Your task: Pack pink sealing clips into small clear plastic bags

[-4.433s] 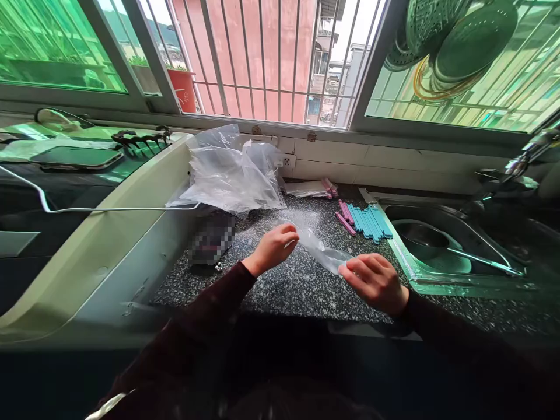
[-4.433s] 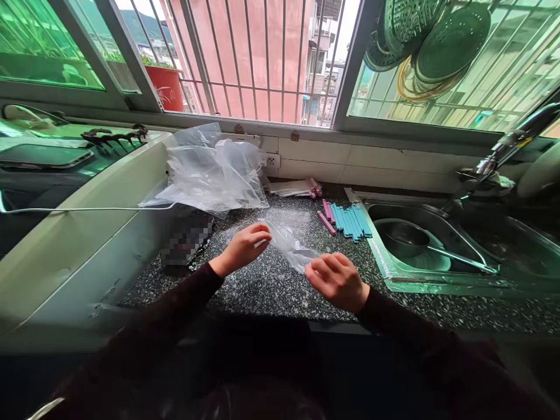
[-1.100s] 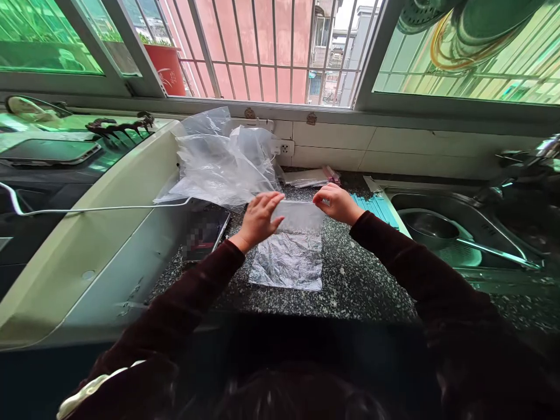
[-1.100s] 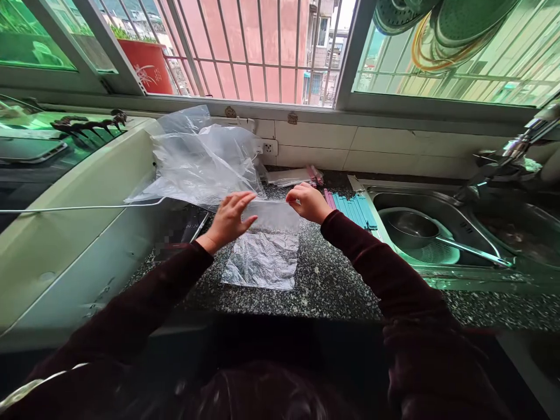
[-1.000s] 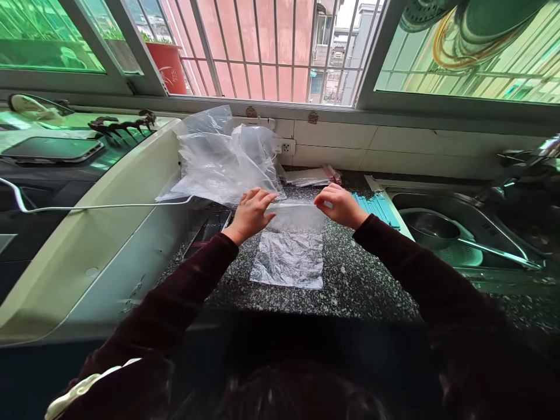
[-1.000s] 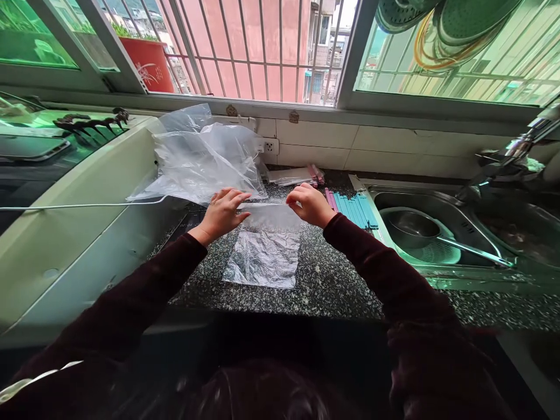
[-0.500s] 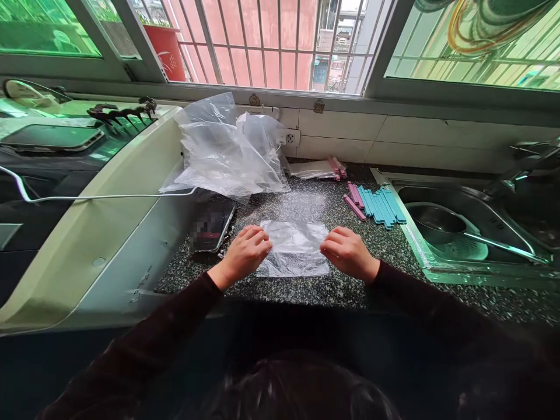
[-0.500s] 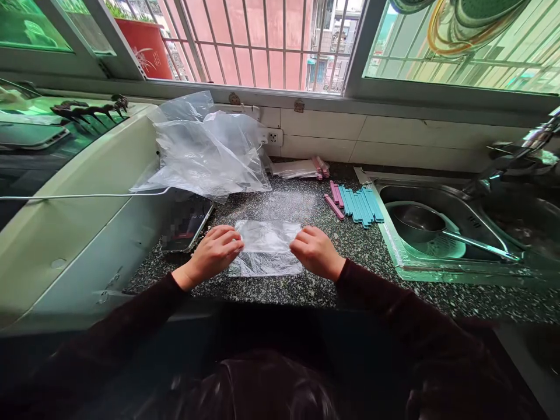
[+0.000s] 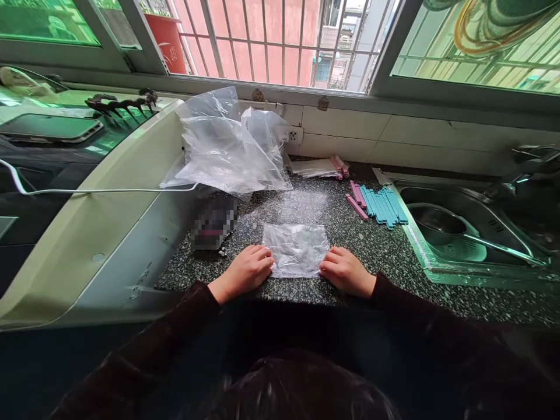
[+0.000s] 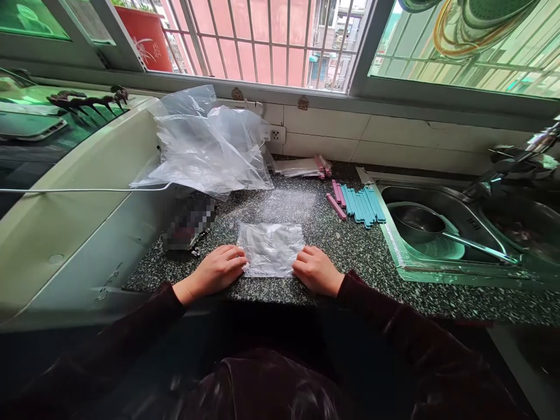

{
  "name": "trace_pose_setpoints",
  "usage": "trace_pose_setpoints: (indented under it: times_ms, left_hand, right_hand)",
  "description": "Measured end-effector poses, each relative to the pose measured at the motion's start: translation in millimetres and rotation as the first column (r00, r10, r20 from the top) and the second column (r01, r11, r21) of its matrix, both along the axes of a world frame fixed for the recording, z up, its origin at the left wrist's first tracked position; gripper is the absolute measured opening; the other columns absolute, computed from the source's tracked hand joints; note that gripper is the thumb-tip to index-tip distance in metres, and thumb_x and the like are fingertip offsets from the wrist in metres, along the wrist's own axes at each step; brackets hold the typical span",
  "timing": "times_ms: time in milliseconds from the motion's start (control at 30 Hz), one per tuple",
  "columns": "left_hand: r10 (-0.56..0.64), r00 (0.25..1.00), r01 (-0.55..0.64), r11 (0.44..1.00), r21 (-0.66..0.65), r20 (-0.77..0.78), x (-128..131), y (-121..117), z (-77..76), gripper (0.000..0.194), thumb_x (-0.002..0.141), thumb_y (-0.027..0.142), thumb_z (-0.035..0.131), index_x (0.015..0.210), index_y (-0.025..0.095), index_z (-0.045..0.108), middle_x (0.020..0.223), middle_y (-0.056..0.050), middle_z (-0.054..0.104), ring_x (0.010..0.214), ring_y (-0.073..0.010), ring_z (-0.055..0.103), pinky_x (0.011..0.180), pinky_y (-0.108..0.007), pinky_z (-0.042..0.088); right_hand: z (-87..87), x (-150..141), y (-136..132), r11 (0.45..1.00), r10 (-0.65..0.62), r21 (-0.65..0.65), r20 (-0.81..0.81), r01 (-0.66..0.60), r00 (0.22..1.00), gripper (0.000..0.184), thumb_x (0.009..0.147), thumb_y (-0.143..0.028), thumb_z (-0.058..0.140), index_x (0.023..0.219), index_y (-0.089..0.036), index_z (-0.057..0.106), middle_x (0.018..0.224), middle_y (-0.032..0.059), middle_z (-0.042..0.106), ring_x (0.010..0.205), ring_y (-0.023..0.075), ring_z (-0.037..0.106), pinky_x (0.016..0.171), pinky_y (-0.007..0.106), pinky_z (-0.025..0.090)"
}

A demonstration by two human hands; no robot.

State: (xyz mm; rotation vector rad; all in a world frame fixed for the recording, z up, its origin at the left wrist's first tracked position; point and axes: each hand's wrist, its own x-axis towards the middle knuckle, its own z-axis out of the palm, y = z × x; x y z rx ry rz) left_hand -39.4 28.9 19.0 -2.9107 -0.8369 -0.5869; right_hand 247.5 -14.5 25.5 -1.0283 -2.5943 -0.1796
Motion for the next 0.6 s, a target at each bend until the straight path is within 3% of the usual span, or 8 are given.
trace_pose_setpoints:
  times_ms: [167, 300, 367, 467, 600]
  left_hand:
    - [-0.03, 0.982, 0.053, 0.991, -0.121, 0.186, -9.2, -1.4, 12.5, 0.023, 0.082, 0.038, 0.053, 0.084, 0.016, 0.061, 0.088, -0.008, 0.064, 0.082, -0.0189, 0.057, 0.074, -0.033, 0.046]
    - [0.19, 0.915, -0.14, 0.977, -0.162, 0.356, 2.2, 21.3, 19.4, 0.024, 0.088, 0.029, 0.042, 0.081, 0.016, 0.061, 0.088, -0.008, 0.064, 0.086, -0.0182, 0.057, 0.08, -0.034, 0.047]
    - [0.249, 0.916, -0.213, 0.966, -0.143, 0.315, 14.4, 36.9, 17.3, 0.023, 0.087, 0.028, 0.043, 0.088, 0.016, 0.063, 0.096, -0.009, 0.065, 0.093, -0.0202, 0.057, 0.086, -0.037, 0.046]
    - [0.234, 0.954, -0.213, 0.969, -0.123, 0.189, 28.7, 52.7, 8.5, 0.027, 0.085, 0.023, 0.043, 0.102, 0.015, 0.063, 0.113, -0.009, 0.063, 0.104, -0.022, 0.055, 0.095, -0.04, 0.042]
    - [0.241, 0.969, -0.233, 0.966, -0.117, 0.06, 26.2, 52.8, -5.7, 0.034, 0.085, 0.021, 0.041, 0.111, 0.015, 0.061, 0.121, -0.008, 0.06, 0.111, -0.0235, 0.053, 0.097, -0.041, 0.041]
  right_hand:
    - [14.8, 8.5, 6.5, 0.998, 0.02, -0.062, -0.123, -0.028, 0.992, 0.017, 0.084, -0.032, 0.053, 0.079, -0.018, 0.062, 0.072, 0.0041, 0.061, 0.07, 0.0157, 0.048, 0.065, 0.029, 0.036]
    - [20.7, 18.5, 46.9, 0.99, -0.14, -0.058, -0.247, 0.129, 0.959, 0.019, 0.086, -0.027, 0.049, 0.077, -0.018, 0.063, 0.071, 0.0053, 0.062, 0.071, 0.0171, 0.049, 0.067, 0.03, 0.039]
    - [16.2, 18.9, 72.3, 0.973, -0.229, -0.065, -0.241, 0.22, 0.943, 0.017, 0.085, -0.025, 0.05, 0.079, -0.018, 0.065, 0.074, 0.0065, 0.063, 0.073, 0.0182, 0.05, 0.067, 0.031, 0.04]
    - [4.8, 13.4, 98.9, 0.942, -0.334, -0.098, -0.207, 0.321, 0.919, 0.015, 0.082, -0.022, 0.053, 0.081, -0.018, 0.068, 0.075, 0.0063, 0.062, 0.073, 0.0184, 0.051, 0.069, 0.031, 0.041]
    - [-6.6, 7.2, 100.1, 0.952, -0.307, -0.048, -0.097, 0.303, 0.947, 0.017, 0.082, -0.023, 0.055, 0.085, -0.019, 0.07, 0.076, 0.0069, 0.061, 0.074, 0.0184, 0.048, 0.069, 0.03, 0.039]
